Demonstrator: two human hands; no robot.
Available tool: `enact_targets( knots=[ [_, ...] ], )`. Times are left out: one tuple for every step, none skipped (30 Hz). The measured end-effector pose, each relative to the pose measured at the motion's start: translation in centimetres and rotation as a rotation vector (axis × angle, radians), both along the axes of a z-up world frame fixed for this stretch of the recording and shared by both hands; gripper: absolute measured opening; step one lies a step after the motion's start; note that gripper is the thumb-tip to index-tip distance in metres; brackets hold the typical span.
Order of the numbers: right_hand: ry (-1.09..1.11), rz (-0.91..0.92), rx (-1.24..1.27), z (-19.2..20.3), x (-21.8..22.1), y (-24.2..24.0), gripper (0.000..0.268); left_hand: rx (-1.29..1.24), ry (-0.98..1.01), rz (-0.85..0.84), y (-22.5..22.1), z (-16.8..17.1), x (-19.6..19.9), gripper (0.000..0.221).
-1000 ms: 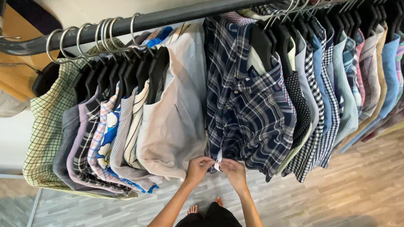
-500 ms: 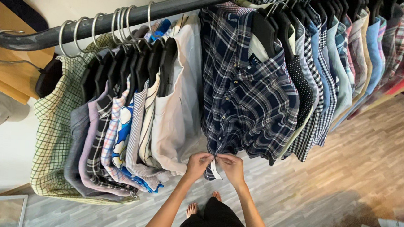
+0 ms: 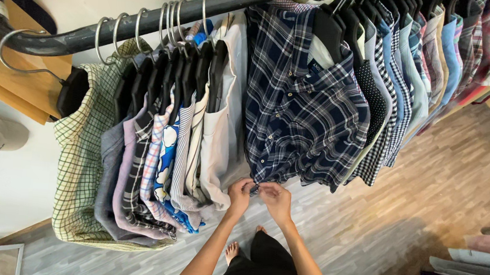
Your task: The person buttons several shirts one at a time while they hang on a clothing rack.
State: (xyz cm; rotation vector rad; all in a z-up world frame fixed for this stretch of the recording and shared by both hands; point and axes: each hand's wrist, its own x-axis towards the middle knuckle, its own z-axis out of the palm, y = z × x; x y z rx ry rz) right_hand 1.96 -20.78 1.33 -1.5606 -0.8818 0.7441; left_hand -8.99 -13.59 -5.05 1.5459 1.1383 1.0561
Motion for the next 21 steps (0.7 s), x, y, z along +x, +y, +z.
enact_targets(
  knots=[
    [0.086,-0.01,-0.027,-1.2,0.1,0.0,0.022,0.021,0.031,0.028,0.2,-1.1,0.1,0.004],
    [0.084,-0.012,-0.028,-1.0,-0.2,-0.1,0.022,0.019,0.028,0.026,0.2,-0.4,-0.1,0.004],
    [0.089,-0.02,-0.023,-0.8,-0.5,-0.2,0.021,0.033,0.042,-0.001,0.1,0.2,-0.2,0.005],
    [0.094,-0.029,-0.016,-0.6,-0.8,-0.2,0.02,0.049,0.054,-0.029,0.1,0.9,-0.3,0.008],
    [0.091,-0.032,-0.017,0.5,-1.2,-0.2,0.02,0.048,0.051,-0.032,0.1,1.0,-0.4,0.008],
    [0.049,-0.041,0.015,1.5,-1.6,-0.3,0.018,0.055,0.057,-0.049,0.0,1.0,-0.5,0.009],
    [0.006,-0.05,0.048,2.5,-2.0,-0.3,0.016,0.061,0.063,-0.067,-0.1,1.1,-0.5,0.01],
    [0.005,-0.052,0.047,3.1,-2.4,-0.4,0.016,0.06,0.062,-0.069,-0.1,1.3,-0.7,0.01],
    [-0.039,-0.068,0.068,3.8,-2.8,-0.4,0.015,0.051,0.058,-0.089,-0.2,1.4,-0.8,0.011],
    [-0.082,-0.084,0.089,4.4,-3.2,-0.5,0.013,0.041,0.055,-0.108,-0.3,1.5,-0.9,0.013],
    [-0.083,-0.085,0.089,3.8,-3.2,-0.5,0.013,0.041,0.054,-0.109,-0.3,1.3,-0.9,0.013],
    [-0.093,-0.085,0.114,3.3,-3.3,-0.5,0.013,0.013,0.045,-0.109,-0.3,1.2,-0.9,0.013],
    [-0.103,-0.084,0.139,2.8,-3.3,-0.5,0.012,-0.014,0.036,-0.11,-0.4,1.1,-0.9,0.012],
    [-0.105,-0.083,0.14,2.9,-3.4,-0.6,0.012,-0.014,0.035,-0.109,-0.4,0.8,-1.0,0.012],
    [-0.179,-0.081,0.156,3.0,-3.6,-0.8,0.011,-0.03,0.058,-0.105,-0.5,0.6,-1.1,0.011],
    [-0.254,-0.08,0.172,3.2,-3.6,-1.0,0.01,-0.045,0.08,-0.103,-0.6,0.4,-1.1,0.01],
    [-0.257,-0.08,0.173,3.3,-3.6,-1.0,0.01,-0.044,0.078,-0.104,-0.7,0.8,-1.0,0.01],
    [-0.344,-0.08,0.186,3.5,-3.6,-1.1,0.009,-0.064,0.079,-0.105,-0.8,1.1,-1.0,0.011],
    [-0.432,-0.08,0.198,3.6,-3.6,-1.1,0.007,-0.084,0.081,-0.107,-0.9,1.4,-1.0,0.011],
    [-0.433,-0.077,0.197,3.7,-3.6,-1.2,0.007,-0.085,0.08,-0.104,-1.1,1.9,-1.0,0.011],
    [-0.427,-0.089,0.191,3.7,-3.5,-1.3,0.006,-0.076,0.101,-0.095,-1.2,2.5,-1.1,0.011]
  ],
)
